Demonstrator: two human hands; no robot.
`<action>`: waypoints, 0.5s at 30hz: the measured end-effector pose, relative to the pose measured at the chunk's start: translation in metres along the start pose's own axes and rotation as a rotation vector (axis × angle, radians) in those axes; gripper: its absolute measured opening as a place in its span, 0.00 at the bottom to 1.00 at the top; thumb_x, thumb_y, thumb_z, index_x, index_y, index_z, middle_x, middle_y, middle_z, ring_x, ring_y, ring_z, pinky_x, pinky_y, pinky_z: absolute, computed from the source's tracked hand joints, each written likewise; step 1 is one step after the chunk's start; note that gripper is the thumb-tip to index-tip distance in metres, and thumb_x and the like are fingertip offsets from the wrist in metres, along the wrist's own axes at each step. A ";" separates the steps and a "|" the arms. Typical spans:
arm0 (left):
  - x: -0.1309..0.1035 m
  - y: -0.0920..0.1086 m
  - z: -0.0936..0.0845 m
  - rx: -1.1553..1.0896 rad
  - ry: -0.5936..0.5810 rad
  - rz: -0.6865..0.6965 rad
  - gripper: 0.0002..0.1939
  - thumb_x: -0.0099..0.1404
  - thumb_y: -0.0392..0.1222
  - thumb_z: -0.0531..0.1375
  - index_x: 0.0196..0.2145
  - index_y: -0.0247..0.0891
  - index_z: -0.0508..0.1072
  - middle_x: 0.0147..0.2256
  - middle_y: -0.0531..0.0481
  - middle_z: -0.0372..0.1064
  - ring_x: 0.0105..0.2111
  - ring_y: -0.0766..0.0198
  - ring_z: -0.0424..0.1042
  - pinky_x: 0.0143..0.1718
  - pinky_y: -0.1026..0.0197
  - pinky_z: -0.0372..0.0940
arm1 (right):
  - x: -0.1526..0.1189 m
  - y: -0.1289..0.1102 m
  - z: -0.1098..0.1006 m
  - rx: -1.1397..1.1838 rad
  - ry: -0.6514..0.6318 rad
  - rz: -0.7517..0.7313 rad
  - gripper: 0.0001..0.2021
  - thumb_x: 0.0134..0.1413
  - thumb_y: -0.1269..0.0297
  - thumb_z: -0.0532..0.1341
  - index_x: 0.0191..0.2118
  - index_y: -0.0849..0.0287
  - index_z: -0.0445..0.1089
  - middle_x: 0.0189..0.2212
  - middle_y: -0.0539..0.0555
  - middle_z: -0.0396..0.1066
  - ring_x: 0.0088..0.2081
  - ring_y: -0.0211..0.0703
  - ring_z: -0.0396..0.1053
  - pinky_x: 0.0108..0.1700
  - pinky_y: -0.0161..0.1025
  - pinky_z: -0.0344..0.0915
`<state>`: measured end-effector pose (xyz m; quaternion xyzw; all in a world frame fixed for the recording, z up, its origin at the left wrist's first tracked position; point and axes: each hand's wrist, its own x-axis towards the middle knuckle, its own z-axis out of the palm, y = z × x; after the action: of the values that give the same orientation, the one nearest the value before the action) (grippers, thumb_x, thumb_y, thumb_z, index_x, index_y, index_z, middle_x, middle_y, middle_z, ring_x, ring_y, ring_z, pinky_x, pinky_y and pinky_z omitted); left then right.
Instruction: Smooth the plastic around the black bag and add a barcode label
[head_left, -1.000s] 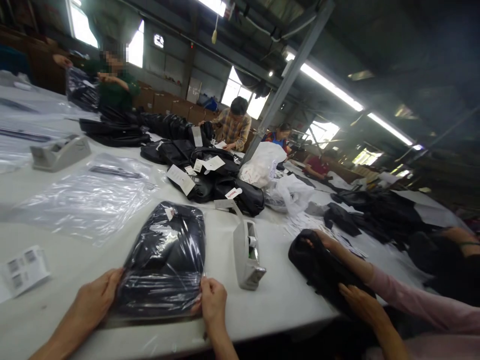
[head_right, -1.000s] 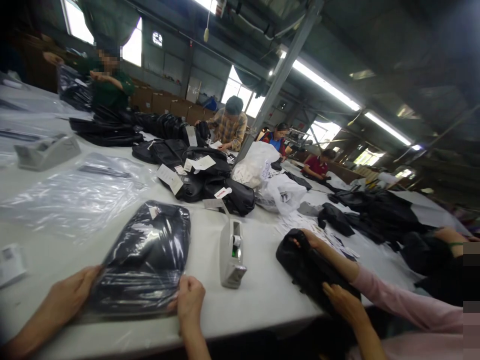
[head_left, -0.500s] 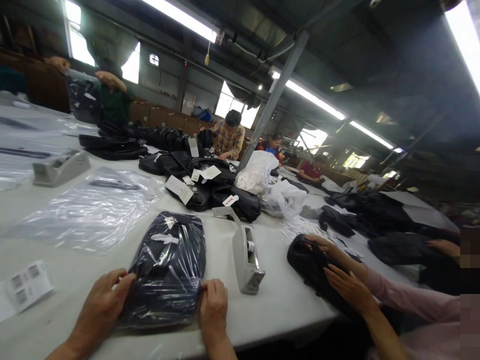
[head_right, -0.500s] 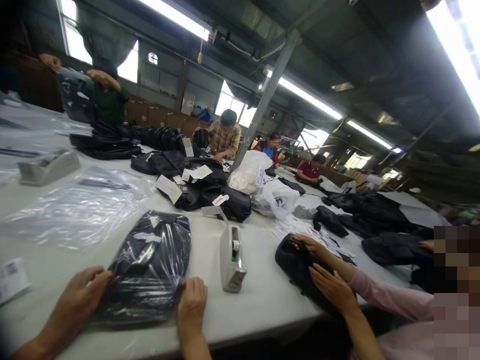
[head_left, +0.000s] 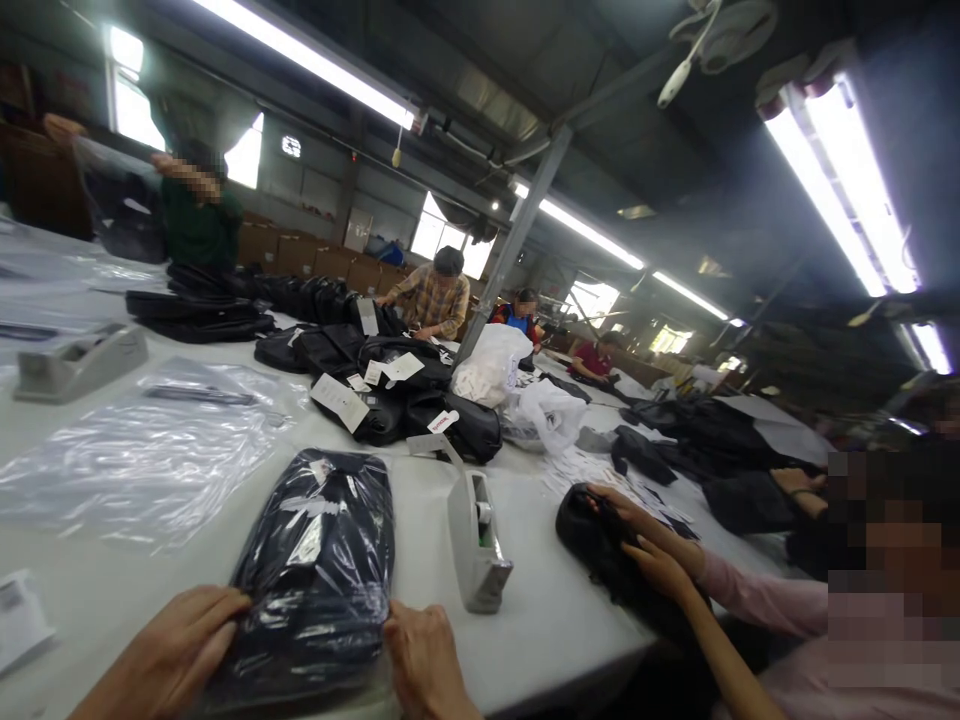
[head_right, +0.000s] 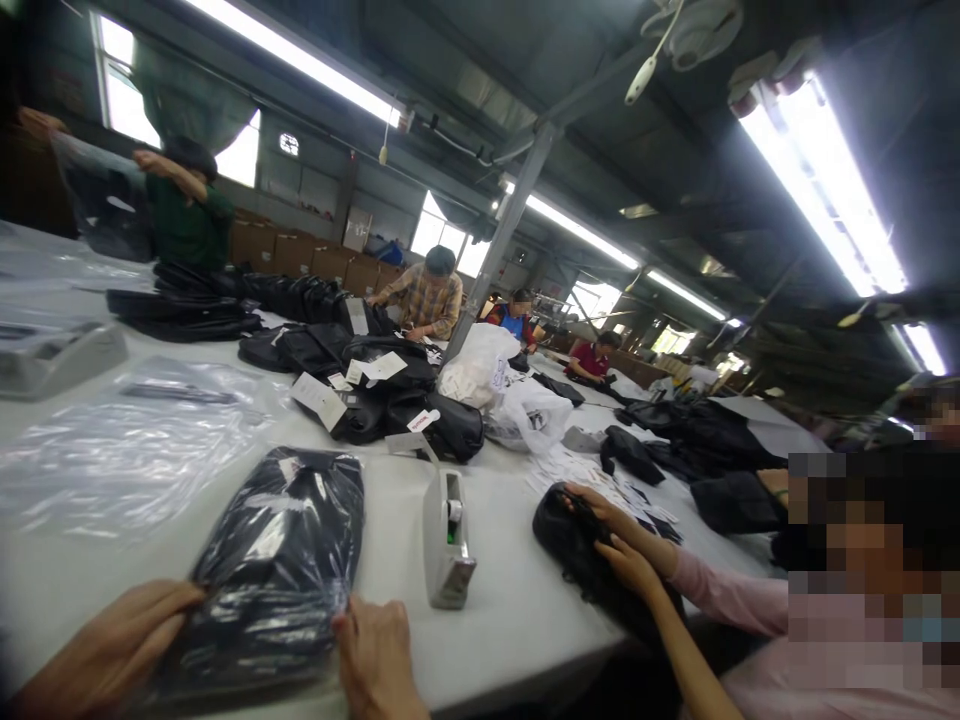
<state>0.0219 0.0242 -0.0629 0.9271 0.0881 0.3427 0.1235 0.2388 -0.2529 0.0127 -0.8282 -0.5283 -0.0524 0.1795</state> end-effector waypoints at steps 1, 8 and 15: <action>0.005 0.001 -0.003 -0.015 -0.062 -0.014 0.09 0.68 0.47 0.57 0.45 0.51 0.73 0.42 0.57 0.77 0.42 0.64 0.76 0.48 0.66 0.68 | 0.002 -0.004 0.007 -0.057 0.038 0.040 0.23 0.69 0.53 0.45 0.32 0.57 0.71 0.25 0.54 0.74 0.28 0.45 0.72 0.41 0.42 0.63; 0.030 -0.017 0.000 -0.016 -0.098 0.067 0.18 0.61 0.60 0.62 0.42 0.49 0.77 0.45 0.48 0.77 0.43 0.54 0.77 0.46 0.59 0.72 | 0.007 -0.002 0.061 -0.297 0.320 0.108 0.15 0.65 0.64 0.54 0.27 0.57 0.71 0.21 0.55 0.72 0.29 0.50 0.72 0.53 0.63 0.56; 0.076 0.023 -0.030 -0.132 -0.208 0.665 0.29 0.71 0.30 0.43 0.54 0.64 0.68 0.56 0.59 0.71 0.56 0.63 0.68 0.65 0.48 0.53 | 0.007 -0.007 0.040 -0.251 0.188 0.106 0.09 0.62 0.67 0.60 0.30 0.58 0.72 0.24 0.54 0.73 0.32 0.49 0.73 0.54 0.67 0.58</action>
<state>0.0608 0.0262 0.0123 0.9250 -0.2539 0.2729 0.0734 0.2311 -0.2301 -0.0210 -0.8623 -0.4541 -0.1856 0.1258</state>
